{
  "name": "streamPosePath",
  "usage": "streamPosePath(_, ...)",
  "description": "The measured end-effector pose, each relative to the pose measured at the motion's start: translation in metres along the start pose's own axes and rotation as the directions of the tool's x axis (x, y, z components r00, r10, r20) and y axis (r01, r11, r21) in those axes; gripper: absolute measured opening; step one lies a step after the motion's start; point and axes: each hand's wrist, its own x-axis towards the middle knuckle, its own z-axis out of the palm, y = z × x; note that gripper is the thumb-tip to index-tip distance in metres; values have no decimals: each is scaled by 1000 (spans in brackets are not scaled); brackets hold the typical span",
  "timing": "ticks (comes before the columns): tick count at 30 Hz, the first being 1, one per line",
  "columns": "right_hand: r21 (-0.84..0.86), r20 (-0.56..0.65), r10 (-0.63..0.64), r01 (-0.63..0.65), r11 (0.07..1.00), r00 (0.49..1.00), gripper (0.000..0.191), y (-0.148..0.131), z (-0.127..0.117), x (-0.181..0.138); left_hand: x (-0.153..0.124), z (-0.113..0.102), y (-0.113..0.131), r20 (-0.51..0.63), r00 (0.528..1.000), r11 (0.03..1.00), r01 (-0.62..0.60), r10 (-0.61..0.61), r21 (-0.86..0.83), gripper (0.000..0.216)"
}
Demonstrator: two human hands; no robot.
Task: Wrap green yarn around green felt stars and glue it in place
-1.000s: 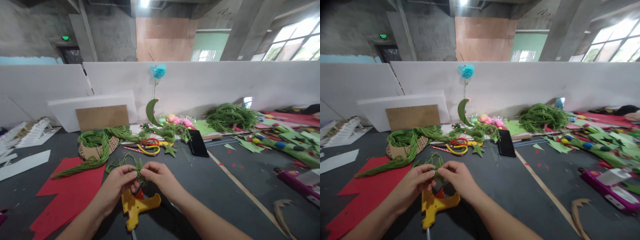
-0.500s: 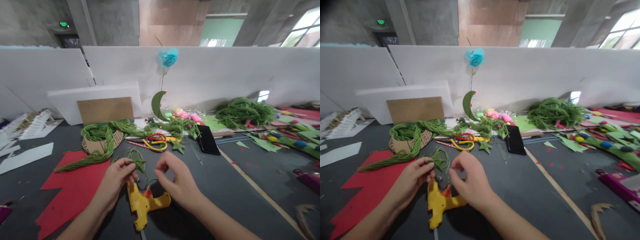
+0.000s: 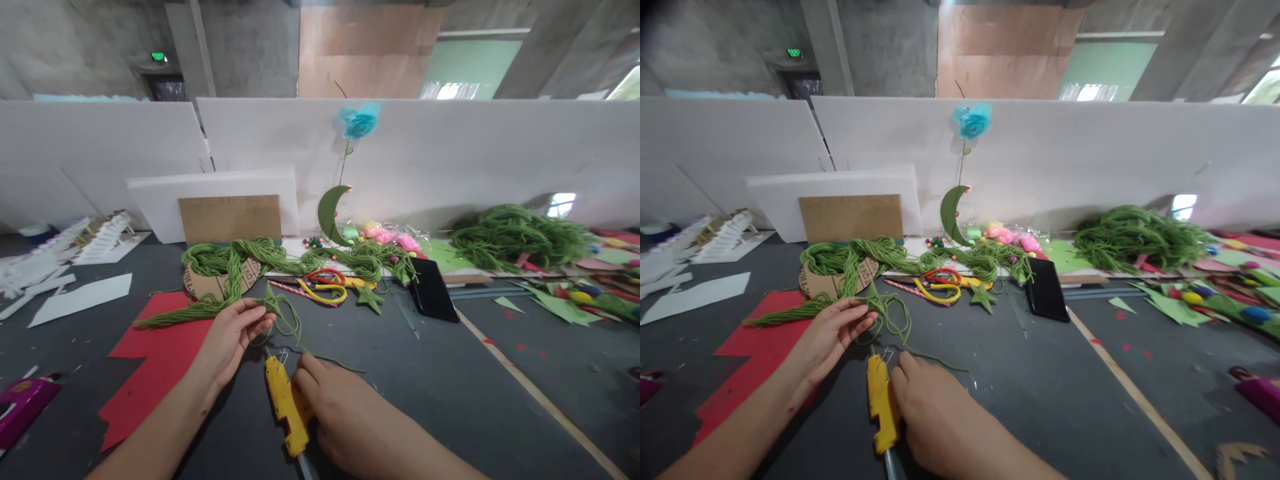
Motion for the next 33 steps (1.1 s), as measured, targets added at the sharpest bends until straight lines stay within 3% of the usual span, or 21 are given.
streamPosePath(3,243,-25,-2,8,970,1000,20,-1,-18,-5,8,-7,0,-17,999,999,-32,32,14,12)
streamPosePath(6,436,-179,24,57,898,983,8,3,-30,-4,11,-11,-2,-12,999,998,-38,38,41,16)
streamPosePath(11,579,-443,251,61,813,861,3,20,-21,-1,1,-1,-5,37,998,993,-44,40,109,19)
streamPosePath(16,574,-503,341,12,819,794,8,23,-11,-3,-10,9,-2,91,993,979,-93,78,182,21)
streamPosePath(26,512,-564,336,0,859,754,6,19,-7,-1,-14,11,-1,88,992,980,-106,92,170,20)
streamPosePath(33,462,-551,346,-68,884,759,13,18,3,-1,-14,11,-1,98,991,979,-110,94,171,18)
